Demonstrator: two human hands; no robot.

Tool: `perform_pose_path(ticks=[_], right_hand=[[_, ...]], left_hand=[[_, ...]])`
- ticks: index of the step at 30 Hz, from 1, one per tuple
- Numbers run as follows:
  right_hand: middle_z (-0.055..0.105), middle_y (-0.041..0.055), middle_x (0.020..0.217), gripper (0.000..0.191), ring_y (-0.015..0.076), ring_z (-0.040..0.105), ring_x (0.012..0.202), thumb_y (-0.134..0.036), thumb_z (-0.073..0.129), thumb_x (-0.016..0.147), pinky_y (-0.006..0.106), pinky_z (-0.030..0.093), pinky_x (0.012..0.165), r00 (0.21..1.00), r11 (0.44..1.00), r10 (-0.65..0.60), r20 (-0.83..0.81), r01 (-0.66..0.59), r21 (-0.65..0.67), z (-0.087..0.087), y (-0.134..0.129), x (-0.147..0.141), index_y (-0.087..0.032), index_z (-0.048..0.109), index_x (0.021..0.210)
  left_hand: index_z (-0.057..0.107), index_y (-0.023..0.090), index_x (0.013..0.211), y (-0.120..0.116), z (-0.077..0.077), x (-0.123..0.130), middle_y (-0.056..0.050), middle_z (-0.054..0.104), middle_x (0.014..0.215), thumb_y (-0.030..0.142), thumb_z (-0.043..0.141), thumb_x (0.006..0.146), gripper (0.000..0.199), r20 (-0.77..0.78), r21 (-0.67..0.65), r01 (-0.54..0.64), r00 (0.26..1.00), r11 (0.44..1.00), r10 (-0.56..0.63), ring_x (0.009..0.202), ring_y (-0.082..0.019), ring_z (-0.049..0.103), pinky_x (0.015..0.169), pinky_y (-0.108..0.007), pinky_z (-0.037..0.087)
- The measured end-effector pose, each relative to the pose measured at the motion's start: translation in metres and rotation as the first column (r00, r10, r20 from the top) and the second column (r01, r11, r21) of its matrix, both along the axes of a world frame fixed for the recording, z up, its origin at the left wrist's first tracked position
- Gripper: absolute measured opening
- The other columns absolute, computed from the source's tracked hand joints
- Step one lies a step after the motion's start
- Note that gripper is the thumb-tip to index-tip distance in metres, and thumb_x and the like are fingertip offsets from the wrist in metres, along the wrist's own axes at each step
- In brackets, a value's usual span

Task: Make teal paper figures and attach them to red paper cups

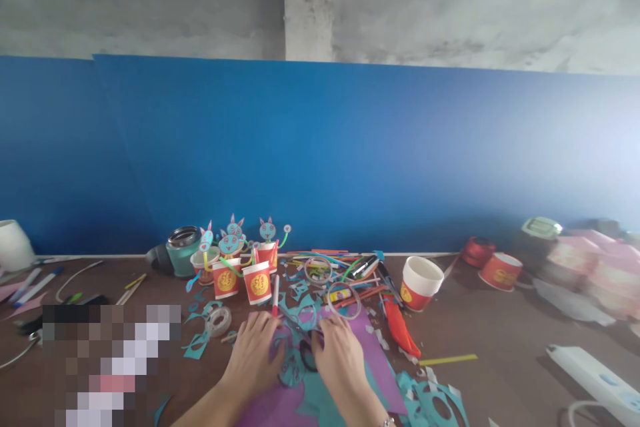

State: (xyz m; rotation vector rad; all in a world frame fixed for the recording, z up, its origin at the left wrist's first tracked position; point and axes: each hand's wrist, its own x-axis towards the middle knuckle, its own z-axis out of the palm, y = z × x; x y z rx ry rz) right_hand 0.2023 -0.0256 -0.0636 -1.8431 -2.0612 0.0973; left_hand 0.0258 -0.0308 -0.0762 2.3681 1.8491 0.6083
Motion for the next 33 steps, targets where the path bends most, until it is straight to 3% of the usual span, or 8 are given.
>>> perform_pose_path(ticks=[7, 13, 15, 19, 24, 33], right_hand=[[0.065, 0.0114, 0.109, 0.034, 0.0287, 0.055, 0.105, -0.027, 0.048, 0.084, 0.035, 0.041, 0.087, 1.000, 1.000, -0.012, 0.027, 0.012, 0.014, -0.0062, 0.0040, 0.0072, -0.014, 0.061, 0.113], [0.066, 0.0099, 0.097, 0.022, 0.0267, 0.056, 0.096, -0.029, 0.049, 0.084, 0.033, 0.041, 0.082, 0.998, 1.000, 0.023, 0.053, -0.023, 0.004, -0.0015, 0.0012, 0.0043, -0.018, 0.067, 0.080], [0.065, 0.0101, 0.099, 0.022, 0.0263, 0.056, 0.097, -0.029, 0.049, 0.084, 0.033, 0.041, 0.083, 0.999, 1.000, 0.031, 0.044, -0.031, 0.001, -0.0017, 0.0013, 0.0041, -0.018, 0.067, 0.082], [0.064, 0.0093, 0.107, 0.029, 0.0270, 0.055, 0.101, -0.028, 0.051, 0.082, 0.034, 0.041, 0.084, 1.000, 1.000, 0.023, 0.018, -0.023, -0.007, -0.0027, 0.0018, 0.0040, -0.020, 0.063, 0.108], [0.063, 0.0104, 0.098, 0.022, 0.0264, 0.056, 0.095, -0.031, 0.049, 0.084, 0.034, 0.043, 0.079, 0.999, 1.000, 0.024, 0.035, -0.024, -0.006, -0.0028, 0.0007, 0.0023, -0.020, 0.068, 0.090], [0.062, 0.0094, 0.097, 0.021, 0.0263, 0.055, 0.095, -0.030, 0.048, 0.085, 0.034, 0.042, 0.079, 0.998, 0.999, 0.044, 0.033, -0.044, -0.022, -0.0026, 0.0012, 0.0010, -0.019, 0.066, 0.090]], left_hand=[[0.060, 0.021, 0.096, 0.0003, 0.0029, 0.0000, -0.007, 0.059, 0.100, 0.022, 0.046, 0.081, 0.020, 0.006, 0.011, 0.028, 1.000, 1.000, -0.028, 0.102, -0.025, 0.050, 0.087, -0.038, 0.035], [0.062, 0.020, 0.087, 0.0005, 0.0036, 0.0003, -0.006, 0.062, 0.101, 0.021, 0.047, 0.082, 0.016, 0.012, 0.015, 0.068, 0.998, 0.998, -0.068, 0.101, -0.025, 0.051, 0.088, -0.038, 0.035], [0.062, 0.020, 0.090, 0.0004, 0.0044, 0.0005, -0.006, 0.063, 0.099, 0.021, 0.046, 0.083, 0.017, 0.013, 0.012, 0.072, 0.997, 0.997, -0.072, 0.100, -0.025, 0.052, 0.087, -0.038, 0.036], [0.060, 0.023, 0.098, 0.0005, 0.0057, 0.0006, -0.005, 0.063, 0.098, 0.023, 0.045, 0.084, 0.020, -0.013, -0.002, 0.091, 0.996, 0.996, -0.091, 0.098, -0.024, 0.054, 0.084, -0.037, 0.037], [0.063, 0.022, 0.088, 0.0005, 0.0058, 0.0001, -0.006, 0.061, 0.099, 0.024, 0.047, 0.084, 0.016, -0.031, -0.025, 0.104, 0.994, 0.994, -0.105, 0.098, -0.024, 0.054, 0.083, -0.036, 0.039], [0.062, 0.021, 0.089, -0.0009, 0.0050, 0.0026, -0.007, 0.060, 0.101, 0.024, 0.046, 0.084, 0.017, -0.002, -0.015, 0.104, 0.995, 0.994, -0.104, 0.100, -0.025, 0.052, 0.085, -0.038, 0.039]])
